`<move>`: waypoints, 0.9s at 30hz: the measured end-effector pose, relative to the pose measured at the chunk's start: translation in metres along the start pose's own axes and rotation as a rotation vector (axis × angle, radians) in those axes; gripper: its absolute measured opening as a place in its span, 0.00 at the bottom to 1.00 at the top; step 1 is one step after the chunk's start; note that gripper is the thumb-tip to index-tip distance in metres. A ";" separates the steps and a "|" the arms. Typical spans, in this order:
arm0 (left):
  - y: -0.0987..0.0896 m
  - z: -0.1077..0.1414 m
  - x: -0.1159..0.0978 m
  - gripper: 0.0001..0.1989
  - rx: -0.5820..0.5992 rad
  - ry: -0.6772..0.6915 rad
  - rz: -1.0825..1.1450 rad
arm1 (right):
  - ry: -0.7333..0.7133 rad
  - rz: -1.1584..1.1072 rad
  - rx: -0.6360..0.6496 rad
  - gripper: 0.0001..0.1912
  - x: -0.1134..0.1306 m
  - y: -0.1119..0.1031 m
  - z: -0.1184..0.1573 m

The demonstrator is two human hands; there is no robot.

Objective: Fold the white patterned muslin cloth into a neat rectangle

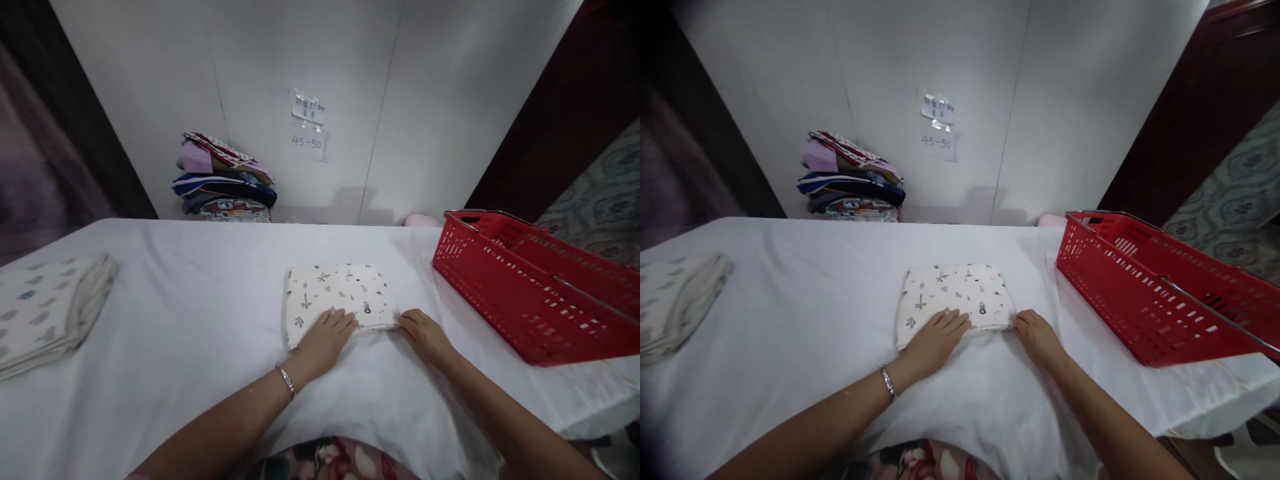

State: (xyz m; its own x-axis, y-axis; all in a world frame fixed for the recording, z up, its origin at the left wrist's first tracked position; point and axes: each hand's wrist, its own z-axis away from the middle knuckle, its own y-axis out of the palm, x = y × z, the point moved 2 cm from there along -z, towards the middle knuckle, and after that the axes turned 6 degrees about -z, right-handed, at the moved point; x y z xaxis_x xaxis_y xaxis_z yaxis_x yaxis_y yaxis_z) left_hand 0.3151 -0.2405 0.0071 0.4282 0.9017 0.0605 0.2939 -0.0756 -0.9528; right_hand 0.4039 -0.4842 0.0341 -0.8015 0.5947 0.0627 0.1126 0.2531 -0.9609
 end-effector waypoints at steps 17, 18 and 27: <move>-0.012 0.010 -0.006 0.20 -0.022 -0.053 0.122 | 0.131 -0.087 0.100 0.27 0.037 0.060 -0.066; -0.017 0.009 -0.003 0.18 -0.013 -0.059 0.159 | 0.125 -0.081 0.085 0.26 0.037 0.060 -0.064; -0.013 0.005 0.041 0.27 0.053 -0.368 0.134 | 0.126 -0.110 0.091 0.26 0.040 0.056 -0.061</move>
State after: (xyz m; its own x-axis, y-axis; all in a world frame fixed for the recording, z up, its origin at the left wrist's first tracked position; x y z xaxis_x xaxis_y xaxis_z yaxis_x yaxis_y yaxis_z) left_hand 0.3245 -0.2009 0.0201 0.1219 0.9783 -0.1673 0.2079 -0.1899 -0.9595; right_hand 0.4143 -0.3996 -0.0012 -0.7253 0.6597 0.1969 -0.0303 0.2552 -0.9664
